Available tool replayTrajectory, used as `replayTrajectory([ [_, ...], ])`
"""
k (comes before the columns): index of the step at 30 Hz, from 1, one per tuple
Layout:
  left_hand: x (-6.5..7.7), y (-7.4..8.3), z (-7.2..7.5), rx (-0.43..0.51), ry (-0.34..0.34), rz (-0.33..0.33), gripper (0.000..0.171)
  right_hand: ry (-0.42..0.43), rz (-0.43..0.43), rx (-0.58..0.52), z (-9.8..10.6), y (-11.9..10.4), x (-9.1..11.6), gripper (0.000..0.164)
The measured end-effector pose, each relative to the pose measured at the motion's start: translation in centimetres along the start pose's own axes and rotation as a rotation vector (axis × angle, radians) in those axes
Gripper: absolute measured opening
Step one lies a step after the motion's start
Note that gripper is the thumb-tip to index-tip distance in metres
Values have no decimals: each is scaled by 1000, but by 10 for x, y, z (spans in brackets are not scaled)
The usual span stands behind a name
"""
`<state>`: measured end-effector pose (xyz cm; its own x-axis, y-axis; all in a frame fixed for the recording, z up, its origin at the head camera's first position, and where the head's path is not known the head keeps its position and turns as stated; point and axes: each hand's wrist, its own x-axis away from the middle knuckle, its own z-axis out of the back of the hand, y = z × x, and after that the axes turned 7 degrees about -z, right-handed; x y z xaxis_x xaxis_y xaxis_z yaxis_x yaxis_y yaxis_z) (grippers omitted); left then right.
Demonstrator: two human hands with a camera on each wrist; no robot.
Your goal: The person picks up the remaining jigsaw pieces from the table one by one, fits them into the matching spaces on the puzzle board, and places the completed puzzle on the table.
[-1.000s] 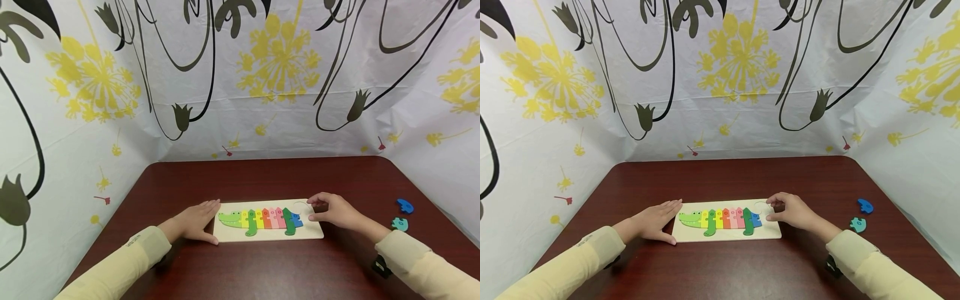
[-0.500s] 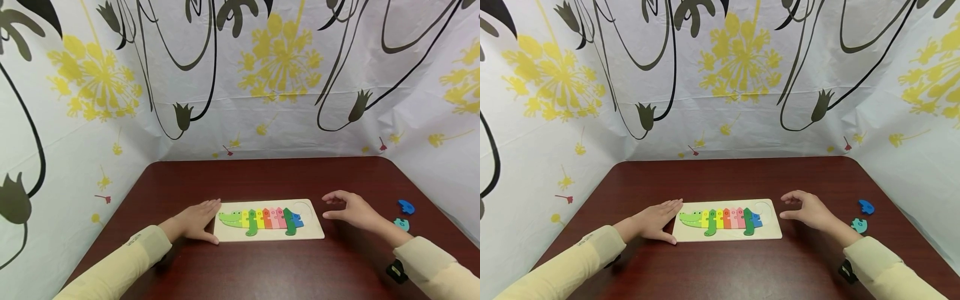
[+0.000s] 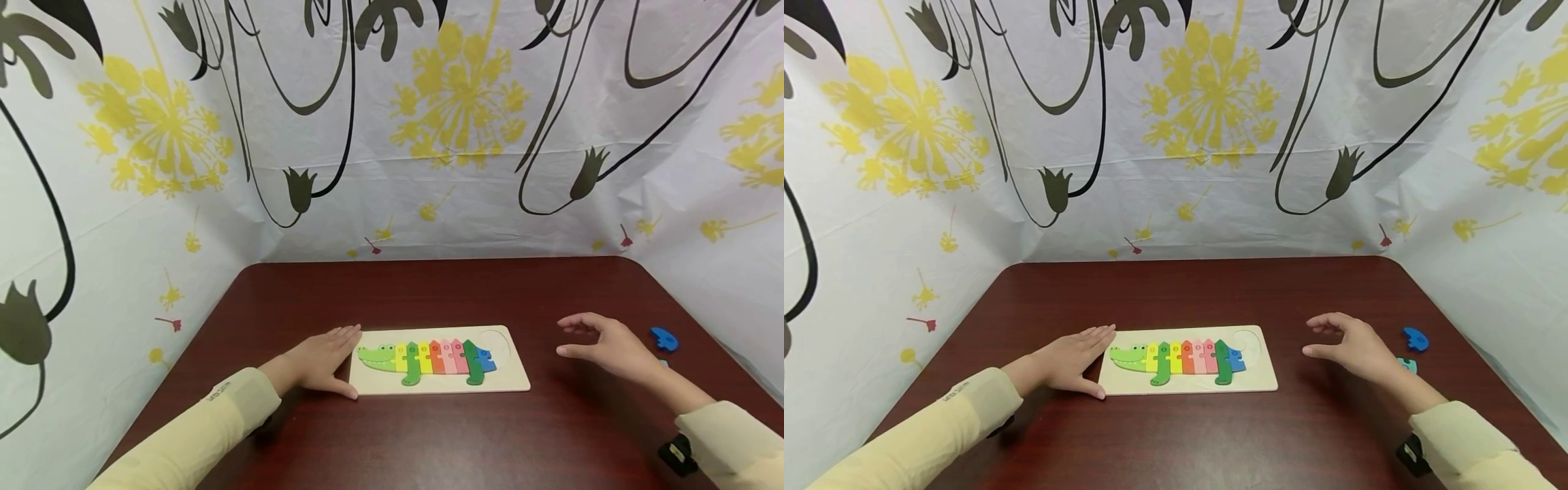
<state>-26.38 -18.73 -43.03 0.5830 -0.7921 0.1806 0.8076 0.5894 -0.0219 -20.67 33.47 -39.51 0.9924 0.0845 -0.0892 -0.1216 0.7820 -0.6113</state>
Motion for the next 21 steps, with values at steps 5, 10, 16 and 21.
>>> replayTrajectory([
  [5, 0, 0, 0, 5, 5, 0, 119, 7, -36, -10, 11, 15, 7, 59],
  [10, 0, 0, 0, 4, 7, 2, 119, 24, -83, 21, 22, 26, 13, 61],
  [16, 0, 0, 0, 0, 5, 2, 119, 53, -127, 55, 33, 40, 20, 65],
  [21, 0, 0, 0, -5, 5, 0, 119, 67, -137, 64, 39, 53, 25, 64],
])
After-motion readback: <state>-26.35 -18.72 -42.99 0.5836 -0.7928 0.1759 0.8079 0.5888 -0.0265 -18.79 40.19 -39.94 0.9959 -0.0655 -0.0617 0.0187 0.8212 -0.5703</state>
